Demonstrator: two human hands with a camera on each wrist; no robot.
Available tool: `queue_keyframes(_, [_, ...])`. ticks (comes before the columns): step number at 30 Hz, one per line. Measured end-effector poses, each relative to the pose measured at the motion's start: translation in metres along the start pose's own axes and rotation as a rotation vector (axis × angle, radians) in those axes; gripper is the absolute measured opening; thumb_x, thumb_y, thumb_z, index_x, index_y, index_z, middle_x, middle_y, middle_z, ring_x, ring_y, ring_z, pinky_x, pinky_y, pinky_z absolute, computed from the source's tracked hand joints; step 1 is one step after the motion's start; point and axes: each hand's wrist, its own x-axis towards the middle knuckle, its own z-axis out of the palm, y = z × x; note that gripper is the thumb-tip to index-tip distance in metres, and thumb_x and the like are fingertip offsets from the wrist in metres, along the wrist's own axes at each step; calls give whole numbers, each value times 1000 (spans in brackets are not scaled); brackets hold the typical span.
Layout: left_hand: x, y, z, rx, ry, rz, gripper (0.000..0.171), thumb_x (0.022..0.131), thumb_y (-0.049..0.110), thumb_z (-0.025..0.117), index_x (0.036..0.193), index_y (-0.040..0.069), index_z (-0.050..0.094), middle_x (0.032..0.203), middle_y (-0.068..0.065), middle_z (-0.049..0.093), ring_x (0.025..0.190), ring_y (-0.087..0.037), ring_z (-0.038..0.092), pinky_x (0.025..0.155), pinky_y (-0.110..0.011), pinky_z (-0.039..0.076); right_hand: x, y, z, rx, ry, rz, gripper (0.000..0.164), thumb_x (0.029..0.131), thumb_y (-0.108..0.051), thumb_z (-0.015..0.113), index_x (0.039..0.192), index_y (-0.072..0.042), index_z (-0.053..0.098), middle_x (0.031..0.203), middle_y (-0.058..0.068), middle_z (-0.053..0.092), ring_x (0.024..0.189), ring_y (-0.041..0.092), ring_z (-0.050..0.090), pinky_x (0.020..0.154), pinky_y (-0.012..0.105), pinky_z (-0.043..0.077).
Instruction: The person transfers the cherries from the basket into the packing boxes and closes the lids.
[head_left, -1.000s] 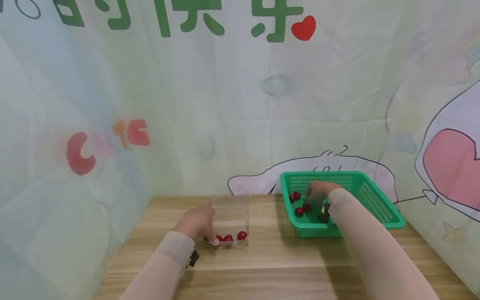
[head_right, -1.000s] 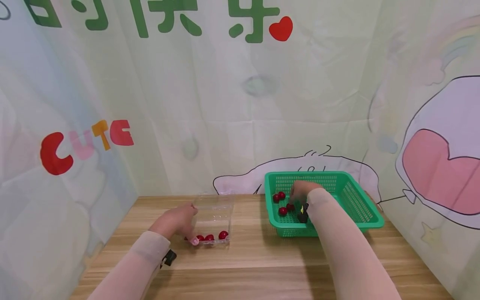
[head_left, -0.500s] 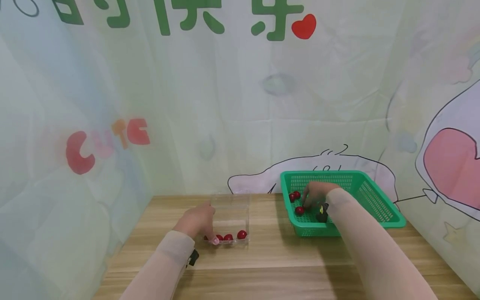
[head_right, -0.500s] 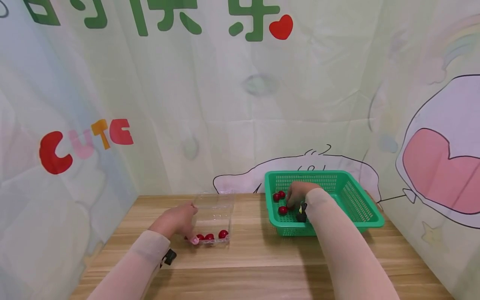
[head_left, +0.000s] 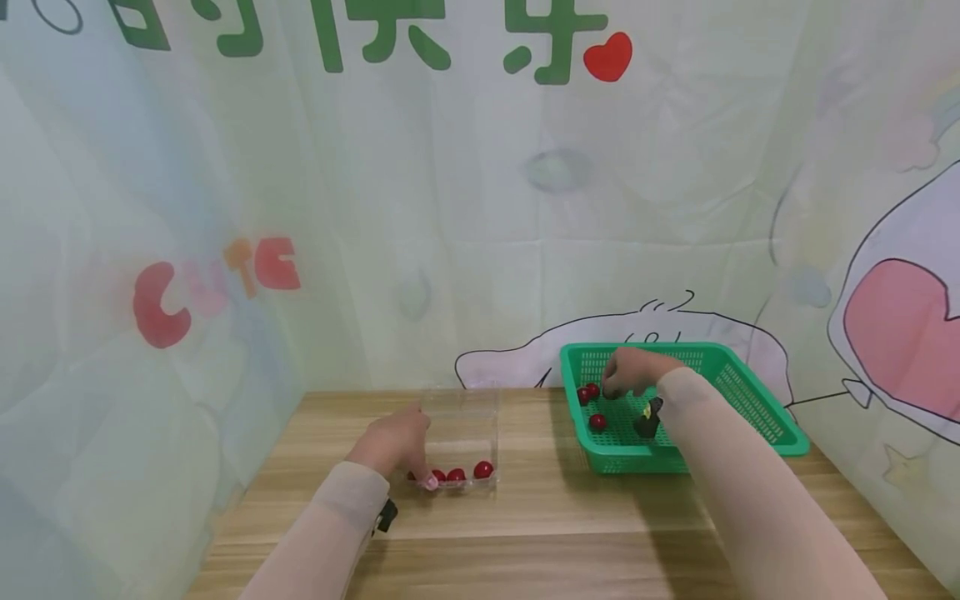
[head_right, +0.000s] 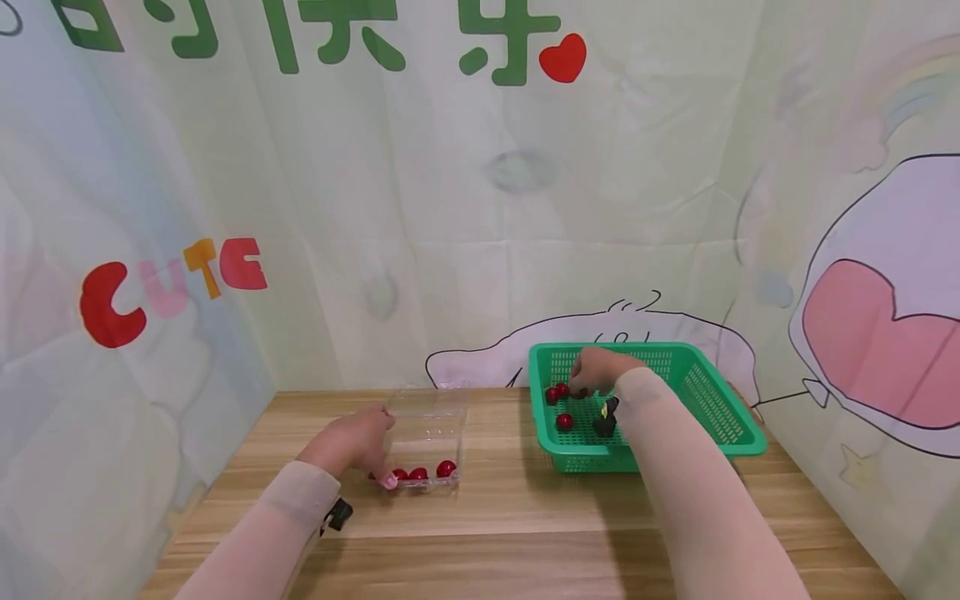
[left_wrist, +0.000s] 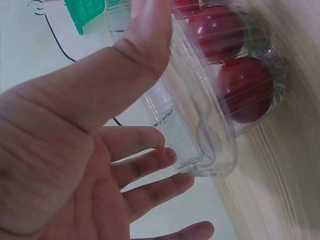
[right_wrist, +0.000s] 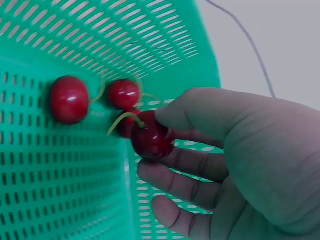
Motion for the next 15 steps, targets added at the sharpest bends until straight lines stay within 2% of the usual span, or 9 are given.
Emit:
queue_keyframes(5, [1, 0, 1, -13, -1, -8, 95, 70, 29, 111, 149, -2, 68, 171, -27, 53, 143, -47, 65, 119, -68, 56, -8, -15, -13, -2, 76, -68, 23, 105, -14, 68, 117, -3, 84, 109, 10, 85, 102, 25, 77, 89, 41, 66])
queue_keyframes(8, [1, 0, 1, -7, -4, -8, 94, 70, 29, 111, 148, -2, 69, 171, -26, 53, 141, -46, 65, 119, -68, 56, -8, -26, -17, -29, 147, -102, 21, 105, -14, 68, 113, -4, 84, 106, 9, 84, 98, 22, 75, 90, 40, 65])
queue_keyframes(12, [0, 0, 1, -9, -10, -9, 95, 70, 28, 110, 149, -2, 68, 172, -27, 52, 144, -47, 64, 120, -69, 55, -9, -46, -20, -33, 215, -123, 20, 106, -16, 69, 115, -5, 83, 108, 8, 83, 99, 21, 72, 95, 44, 64])
queue_keyframes(15, [0, 1, 0, -9, -14, -9, 95, 71, 28, 110, 150, -2, 67, 173, -27, 50, 146, -48, 63, 120, -69, 55, -8, -65, -18, -31, 231, -134, 19, 107, -19, 71, 117, -8, 82, 112, 8, 82, 102, 23, 71, 100, 46, 63])
